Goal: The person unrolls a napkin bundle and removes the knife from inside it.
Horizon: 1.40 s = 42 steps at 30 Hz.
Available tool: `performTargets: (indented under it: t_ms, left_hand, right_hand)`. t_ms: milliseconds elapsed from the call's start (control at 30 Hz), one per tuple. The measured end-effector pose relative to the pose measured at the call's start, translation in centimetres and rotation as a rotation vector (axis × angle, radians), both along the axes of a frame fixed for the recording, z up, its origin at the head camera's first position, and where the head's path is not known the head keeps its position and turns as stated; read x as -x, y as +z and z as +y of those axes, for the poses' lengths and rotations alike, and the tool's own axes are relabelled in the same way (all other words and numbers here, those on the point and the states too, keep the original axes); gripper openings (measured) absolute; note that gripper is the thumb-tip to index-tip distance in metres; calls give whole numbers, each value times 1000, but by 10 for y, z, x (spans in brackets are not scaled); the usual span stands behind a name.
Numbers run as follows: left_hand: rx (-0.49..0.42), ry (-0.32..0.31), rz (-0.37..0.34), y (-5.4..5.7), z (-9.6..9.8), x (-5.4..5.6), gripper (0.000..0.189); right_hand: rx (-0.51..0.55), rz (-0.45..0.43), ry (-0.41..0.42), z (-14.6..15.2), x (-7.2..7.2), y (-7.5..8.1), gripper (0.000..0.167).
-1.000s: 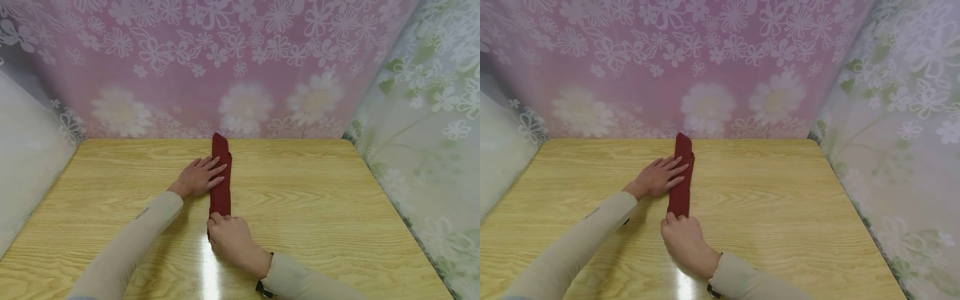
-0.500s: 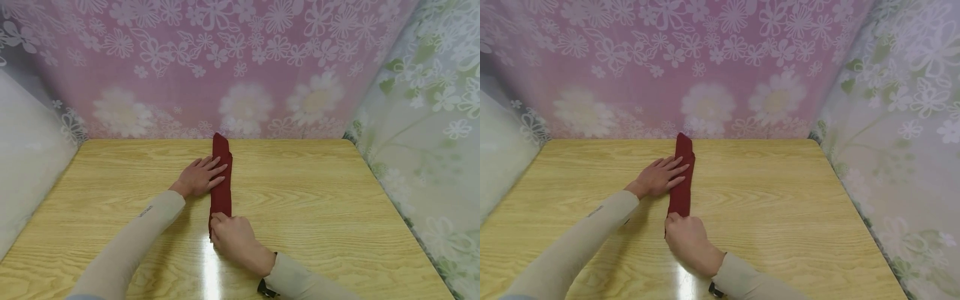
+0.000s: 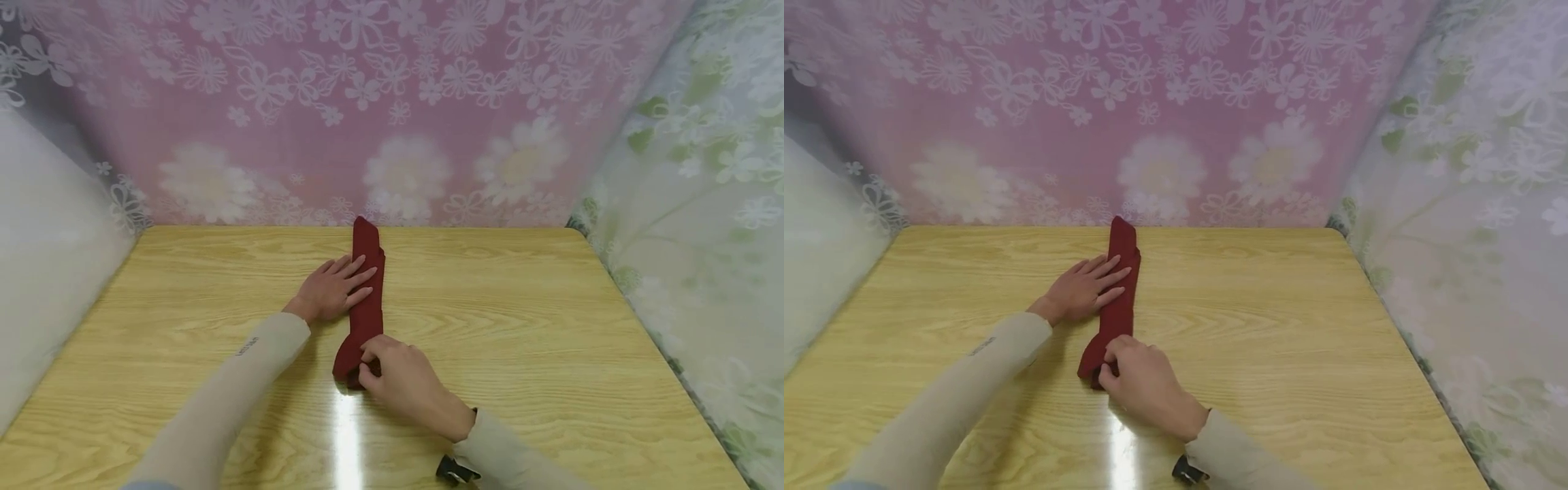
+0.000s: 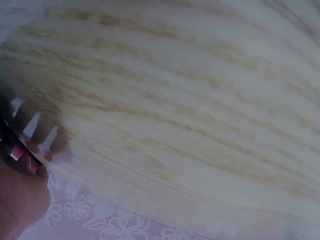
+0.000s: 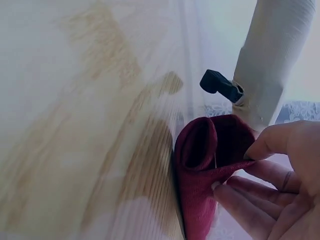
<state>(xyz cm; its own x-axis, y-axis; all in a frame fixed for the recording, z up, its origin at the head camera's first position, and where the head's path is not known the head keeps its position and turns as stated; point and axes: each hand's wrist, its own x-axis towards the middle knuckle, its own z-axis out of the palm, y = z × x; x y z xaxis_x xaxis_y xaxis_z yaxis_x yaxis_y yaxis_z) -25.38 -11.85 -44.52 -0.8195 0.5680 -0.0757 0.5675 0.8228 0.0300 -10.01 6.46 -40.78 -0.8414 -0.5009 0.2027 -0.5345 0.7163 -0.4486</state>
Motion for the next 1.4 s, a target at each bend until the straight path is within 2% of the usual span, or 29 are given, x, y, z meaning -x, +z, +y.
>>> performTargets:
  t_ms: [333, 700, 933, 1100, 1400]
  left_hand:
    - [1, 4, -1, -1, 2, 2, 56]
    - [-22, -7, 6, -5, -1, 1, 56]
    - [-50, -14, -9, -3, 0, 2, 55]
    - [-42, -6, -24, -3, 0, 1, 56]
    - [-47, -7, -30, -6, -1, 3, 56]
  right_hand:
    - [159, -151, -74, 22, -2, 3, 7]
    - [168, -164, -175, 47, -4, 1, 6]
    - [69, -111, -272, 59, -6, 3, 4]
    - [-14, -72, -324, 65, -7, 2, 12]
    - [-112, -110, -353, 73, -9, 2, 17]
